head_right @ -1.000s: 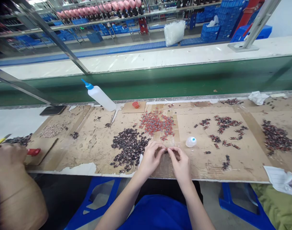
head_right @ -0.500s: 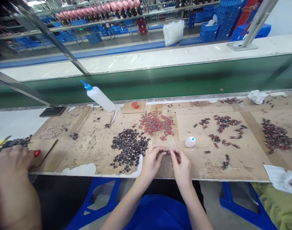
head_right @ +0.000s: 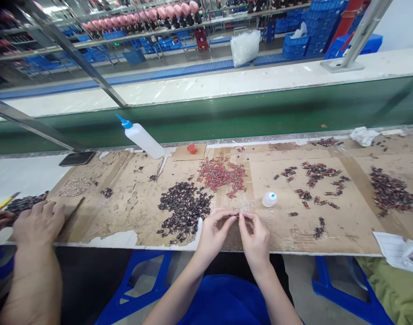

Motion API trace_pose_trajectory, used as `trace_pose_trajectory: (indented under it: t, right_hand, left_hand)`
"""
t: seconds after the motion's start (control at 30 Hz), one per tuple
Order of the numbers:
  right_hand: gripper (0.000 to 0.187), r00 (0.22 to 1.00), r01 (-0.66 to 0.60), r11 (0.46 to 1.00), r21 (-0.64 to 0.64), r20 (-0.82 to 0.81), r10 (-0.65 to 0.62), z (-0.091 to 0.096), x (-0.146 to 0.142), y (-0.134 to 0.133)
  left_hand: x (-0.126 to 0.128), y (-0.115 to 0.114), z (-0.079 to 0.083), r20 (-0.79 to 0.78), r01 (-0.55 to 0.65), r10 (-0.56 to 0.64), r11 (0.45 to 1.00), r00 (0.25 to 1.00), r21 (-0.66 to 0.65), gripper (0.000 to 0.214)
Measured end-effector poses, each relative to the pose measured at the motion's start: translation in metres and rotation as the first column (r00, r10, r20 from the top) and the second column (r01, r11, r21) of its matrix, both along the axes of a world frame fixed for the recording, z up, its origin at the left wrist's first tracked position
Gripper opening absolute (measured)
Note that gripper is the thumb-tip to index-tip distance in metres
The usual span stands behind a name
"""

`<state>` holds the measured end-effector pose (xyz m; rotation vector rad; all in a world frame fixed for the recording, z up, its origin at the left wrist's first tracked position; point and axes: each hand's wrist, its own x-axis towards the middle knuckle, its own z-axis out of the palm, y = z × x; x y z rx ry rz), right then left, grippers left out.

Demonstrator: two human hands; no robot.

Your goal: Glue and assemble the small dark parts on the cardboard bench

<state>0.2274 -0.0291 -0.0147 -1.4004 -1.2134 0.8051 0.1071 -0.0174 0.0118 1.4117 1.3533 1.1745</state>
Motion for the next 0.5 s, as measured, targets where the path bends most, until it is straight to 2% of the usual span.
trace_pose_trajectory:
  t: [0.23,0.37,0.5]
  right_hand:
    - [0.018,0.98,-0.015,0.987,0.161,0.197,-0.017,0.011,0.003,0.002]
    - [0.017,0.976,-0.135,0.985,0.11,0.185,0.113,0.02,0.013,0.005]
    - [0.022,0.965,-0.23,0.973,0.026,0.134,0.225,0.019,0.025,0.006]
  left_hand:
    - [0.001,-0.002,0.005,0.026,-0.018,0.018,0.999,0.999,-0.029,0.011]
    - [0.001,-0.002,0.004,-0.016,-0.012,0.012,0.999,1.0,-0.038,0.011]
    - [0.004,-0.004,0.005,-0.039,0.014,-0.016,0.999,0.999,-0.049,0.01]
